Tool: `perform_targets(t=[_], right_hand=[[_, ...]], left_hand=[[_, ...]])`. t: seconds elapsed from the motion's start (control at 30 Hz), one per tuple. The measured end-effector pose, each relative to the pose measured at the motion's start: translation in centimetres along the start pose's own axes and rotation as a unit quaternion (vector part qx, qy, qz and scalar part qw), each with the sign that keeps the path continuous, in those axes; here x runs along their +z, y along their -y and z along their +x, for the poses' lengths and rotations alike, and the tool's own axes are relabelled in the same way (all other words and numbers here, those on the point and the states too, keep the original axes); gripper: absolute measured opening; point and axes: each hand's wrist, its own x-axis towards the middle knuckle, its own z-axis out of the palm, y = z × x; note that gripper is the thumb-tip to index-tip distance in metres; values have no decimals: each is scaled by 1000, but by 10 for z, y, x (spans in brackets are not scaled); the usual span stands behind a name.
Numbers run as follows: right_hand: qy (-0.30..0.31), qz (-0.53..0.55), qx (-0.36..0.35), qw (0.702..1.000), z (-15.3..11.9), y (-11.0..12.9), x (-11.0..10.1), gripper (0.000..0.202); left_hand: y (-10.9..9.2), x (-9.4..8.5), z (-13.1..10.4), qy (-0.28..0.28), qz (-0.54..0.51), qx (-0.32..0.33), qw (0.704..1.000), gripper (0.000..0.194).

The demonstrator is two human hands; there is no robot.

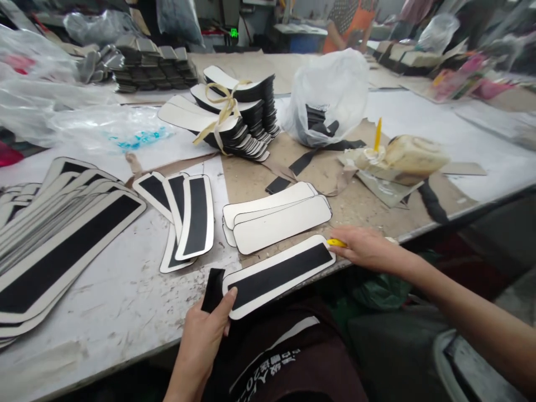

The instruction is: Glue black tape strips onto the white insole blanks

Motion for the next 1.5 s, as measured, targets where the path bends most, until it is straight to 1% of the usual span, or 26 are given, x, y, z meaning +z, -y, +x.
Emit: perform_targets(t=[0.07,0.13,0.2,0.3,0.4,0.5,0.6,0.73,0.9,0.97,1.07,1.2,1.27,1.33,1.5], right_hand=[[-11,13,28,999,-1,0,3,26],[-28,21,40,999,-2,4,7,28],[-58,29,37,997,-3,9,13,26],[-107,14,25,994,-6,15,26,18],[-107,-5,19,994,-8,19,39,20],[-110,9,20,994,-6,19,46,18],[-118,21,21,993,0,18,46,13],[-104,7,20,994,3,19,41,10],[-128,-26,-9,991,-8,31,32,9],[-138,-4,-6,990,-13,35,30,10],[-158,68,14,985,-15,38,30,11],[-212,162,35,963,-15,39,26,14],[-249,180,41,951,-15,40,23,14],[-266,178,51,946,-15,38,22,15],[-221,151,74,961,-10,27,32,19]], left_hand=[[0,0,0,-3,10,-1,1000,47],[1,0,0,-8,18,-2,1000,50],[2,0,-1,-9,24,-3,1000,51],[3,1,-4,-11,28,-11,999,52],[4,3,-6,-25,26,-21,999,50],[2,4,-8,-36,31,-24,999,50],[-1,5,-10,-41,44,-21,998,50],[-1,4,-9,-42,41,-20,998,50],[0,6,-9,-46,51,-3,998,49],[0,7,-10,-45,50,-3,998,49],[0,6,-11,-42,58,-4,997,50],[0,4,-11,-31,71,12,997,48],[1,4,-10,-24,64,9,998,47],[3,4,-10,-22,60,3,998,47],[4,6,-9,-23,62,-1,998,48]])
